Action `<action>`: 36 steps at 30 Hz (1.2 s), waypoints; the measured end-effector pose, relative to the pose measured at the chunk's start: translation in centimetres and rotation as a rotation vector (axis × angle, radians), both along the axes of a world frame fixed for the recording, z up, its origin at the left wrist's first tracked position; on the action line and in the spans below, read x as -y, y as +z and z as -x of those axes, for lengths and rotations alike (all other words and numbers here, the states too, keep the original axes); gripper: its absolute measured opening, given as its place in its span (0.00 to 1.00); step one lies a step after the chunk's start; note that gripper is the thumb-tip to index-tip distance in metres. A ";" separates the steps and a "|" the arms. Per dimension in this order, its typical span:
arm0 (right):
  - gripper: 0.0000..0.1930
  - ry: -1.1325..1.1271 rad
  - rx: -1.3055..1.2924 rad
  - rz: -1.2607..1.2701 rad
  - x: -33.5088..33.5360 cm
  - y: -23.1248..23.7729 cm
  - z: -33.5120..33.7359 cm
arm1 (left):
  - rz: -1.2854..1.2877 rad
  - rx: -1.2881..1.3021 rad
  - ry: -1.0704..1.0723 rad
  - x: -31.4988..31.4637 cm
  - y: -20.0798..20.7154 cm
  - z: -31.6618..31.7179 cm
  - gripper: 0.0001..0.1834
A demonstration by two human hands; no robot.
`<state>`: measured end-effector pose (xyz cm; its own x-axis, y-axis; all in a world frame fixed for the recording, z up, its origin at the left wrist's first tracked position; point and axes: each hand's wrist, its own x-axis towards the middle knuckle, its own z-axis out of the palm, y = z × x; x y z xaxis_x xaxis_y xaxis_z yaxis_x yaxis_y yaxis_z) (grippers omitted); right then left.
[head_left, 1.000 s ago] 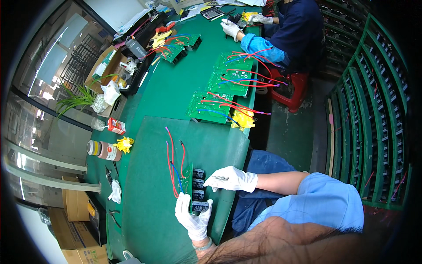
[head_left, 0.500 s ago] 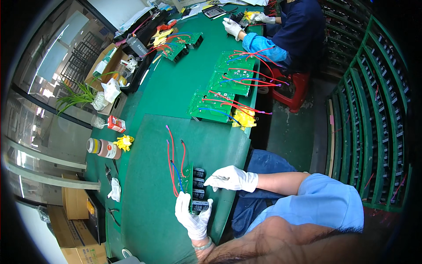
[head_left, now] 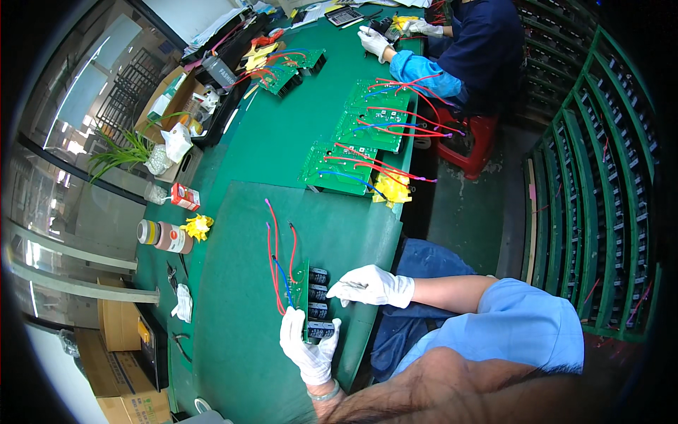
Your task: The person assembles electronic circuit boards by hand, attaching cylindrical capacitors and connecting red and blue wires to the board. They handle multiple boards, flipping them over to inspect connections and placing finished units into a green storage rack. The person also retrieves a larger component from a drawer to attach to a board.
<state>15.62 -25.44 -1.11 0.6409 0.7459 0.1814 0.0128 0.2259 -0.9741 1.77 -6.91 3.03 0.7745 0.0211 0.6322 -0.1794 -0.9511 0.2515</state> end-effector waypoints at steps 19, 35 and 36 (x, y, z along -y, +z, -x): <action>0.12 0.000 0.010 0.036 -0.2 0.3 -1.0 | 0.131 -0.189 0.175 0.3 2.8 -0.2 0.53; 0.17 -0.019 0.239 0.177 -1.3 -4.3 -1.4 | 0.504 0.349 1.622 16.5 -4.2 33.1 0.22; 0.18 -0.036 0.243 0.189 -1.3 -4.2 -1.9 | 0.492 0.382 1.754 19.2 -5.5 36.3 0.23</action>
<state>17.55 -24.11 -5.27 0.6226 0.7585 0.1925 0.2549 0.0360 -0.9663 -34.57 -26.13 -2.49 -0.4962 0.7516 0.4345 0.6976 0.0473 0.7149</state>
